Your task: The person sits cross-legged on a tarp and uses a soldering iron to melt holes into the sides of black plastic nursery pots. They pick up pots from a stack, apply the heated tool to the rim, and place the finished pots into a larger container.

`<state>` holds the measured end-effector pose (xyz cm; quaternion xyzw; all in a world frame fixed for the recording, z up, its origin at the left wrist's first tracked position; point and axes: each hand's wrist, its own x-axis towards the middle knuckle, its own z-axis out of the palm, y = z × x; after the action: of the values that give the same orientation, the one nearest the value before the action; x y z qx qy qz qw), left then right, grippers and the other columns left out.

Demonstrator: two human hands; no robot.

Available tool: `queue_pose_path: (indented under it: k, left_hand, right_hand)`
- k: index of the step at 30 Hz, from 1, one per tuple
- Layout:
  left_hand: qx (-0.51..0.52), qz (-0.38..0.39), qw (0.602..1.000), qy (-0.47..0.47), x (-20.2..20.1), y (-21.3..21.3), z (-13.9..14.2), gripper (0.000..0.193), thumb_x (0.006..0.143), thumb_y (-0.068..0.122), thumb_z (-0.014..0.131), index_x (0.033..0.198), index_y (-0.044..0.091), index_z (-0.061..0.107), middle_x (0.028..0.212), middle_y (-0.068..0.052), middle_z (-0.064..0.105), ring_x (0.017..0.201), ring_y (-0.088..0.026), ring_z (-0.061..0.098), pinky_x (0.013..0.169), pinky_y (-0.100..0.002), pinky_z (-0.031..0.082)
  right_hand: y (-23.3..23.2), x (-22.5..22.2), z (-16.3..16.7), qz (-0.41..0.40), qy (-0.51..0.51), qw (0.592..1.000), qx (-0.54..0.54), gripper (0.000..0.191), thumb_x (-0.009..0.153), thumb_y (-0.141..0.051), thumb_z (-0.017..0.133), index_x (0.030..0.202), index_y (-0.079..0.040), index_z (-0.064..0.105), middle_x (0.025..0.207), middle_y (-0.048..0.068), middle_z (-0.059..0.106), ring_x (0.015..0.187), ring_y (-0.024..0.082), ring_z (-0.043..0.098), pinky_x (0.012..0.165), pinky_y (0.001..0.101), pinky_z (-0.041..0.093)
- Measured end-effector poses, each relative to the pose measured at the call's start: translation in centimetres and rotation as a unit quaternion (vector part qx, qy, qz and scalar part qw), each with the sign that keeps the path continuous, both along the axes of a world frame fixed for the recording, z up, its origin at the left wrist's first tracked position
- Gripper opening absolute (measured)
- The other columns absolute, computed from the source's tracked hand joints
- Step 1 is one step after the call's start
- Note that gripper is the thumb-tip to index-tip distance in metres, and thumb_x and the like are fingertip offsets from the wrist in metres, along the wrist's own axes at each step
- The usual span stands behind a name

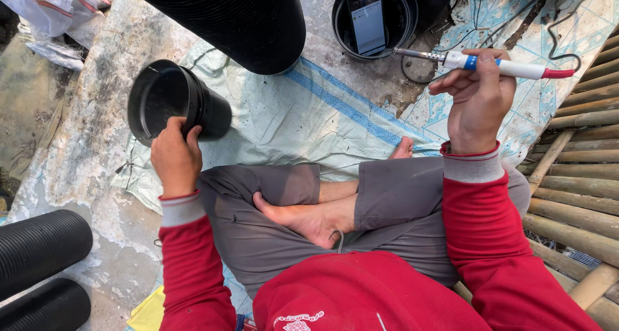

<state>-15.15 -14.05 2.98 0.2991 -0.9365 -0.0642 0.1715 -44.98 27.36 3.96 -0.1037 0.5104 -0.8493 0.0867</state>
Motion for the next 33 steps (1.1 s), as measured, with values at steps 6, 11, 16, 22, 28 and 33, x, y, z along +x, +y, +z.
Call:
queue_pose_path:
  k: [6,11,16,22,28,33]
  left_hand:
    - [-0.108,0.018,0.993,0.035,-0.5,-1.5,-3.8,0.028,0.086,0.024,0.085,0.096,0.013,0.061,0.087,-0.002,0.066,0.087,-0.027,0.064,0.079,-0.042,0.041]
    - [-0.143,0.049,0.986,0.068,-0.1,-2.9,0.7,0.029,0.088,0.024,0.087,0.094,0.014,0.060,0.089,-0.002,0.066,0.088,-0.027,0.063,0.082,-0.043,0.041]
    - [-0.143,0.043,0.987,0.065,-0.8,-4.0,4.0,0.025,0.084,0.014,0.083,0.097,0.015,0.062,0.089,-0.002,0.067,0.090,-0.028,0.064,0.081,-0.043,0.042]
    - [-0.069,0.044,0.994,0.067,-0.2,-0.1,2.1,0.035,0.084,0.025,0.086,0.101,0.010,0.060,0.088,-0.009,0.067,0.088,-0.032,0.065,0.077,-0.046,0.042]
    - [-0.011,-0.011,0.998,0.060,2.0,5.6,0.3,0.036,0.090,0.028,0.083,0.114,0.008,0.065,0.089,-0.013,0.068,0.085,-0.034,0.064,0.077,-0.045,0.043]
    - [-0.007,-0.109,0.993,0.037,3.7,8.9,-0.7,0.033,0.086,0.029,0.079,0.111,0.009,0.069,0.091,-0.007,0.068,0.086,-0.029,0.064,0.075,-0.042,0.043]
  right_hand:
    - [0.0,-0.1,0.3,-0.013,0.005,1.000,0.002,0.023,0.117,-0.022,0.053,0.116,0.001,0.056,0.083,0.015,0.064,0.066,0.026,0.068,0.067,0.0407,0.062]
    - [0.1,-0.2,1.4,-0.021,-0.003,1.000,-0.005,0.024,0.116,-0.021,0.051,0.116,0.002,0.057,0.084,0.014,0.065,0.068,0.026,0.067,0.069,0.0416,0.062]
    - [-0.1,1.0,2.2,-0.014,-0.007,1.000,-0.016,0.023,0.117,-0.020,0.051,0.116,0.002,0.057,0.083,0.013,0.064,0.068,0.024,0.066,0.068,0.0411,0.062]
    - [0.7,1.7,2.3,-0.015,-0.005,1.000,-0.005,0.024,0.116,-0.021,0.051,0.116,0.002,0.057,0.081,0.014,0.064,0.068,0.024,0.067,0.069,0.0414,0.063]
    - [0.0,1.9,1.8,-0.005,-0.009,1.000,-0.006,0.023,0.116,-0.021,0.051,0.116,0.002,0.056,0.081,0.013,0.063,0.067,0.024,0.067,0.068,0.0413,0.062]
    - [0.0,2.1,1.5,-0.010,-0.004,1.000,-0.007,0.023,0.117,-0.020,0.052,0.118,0.003,0.056,0.083,0.014,0.063,0.069,0.024,0.067,0.069,0.0423,0.063]
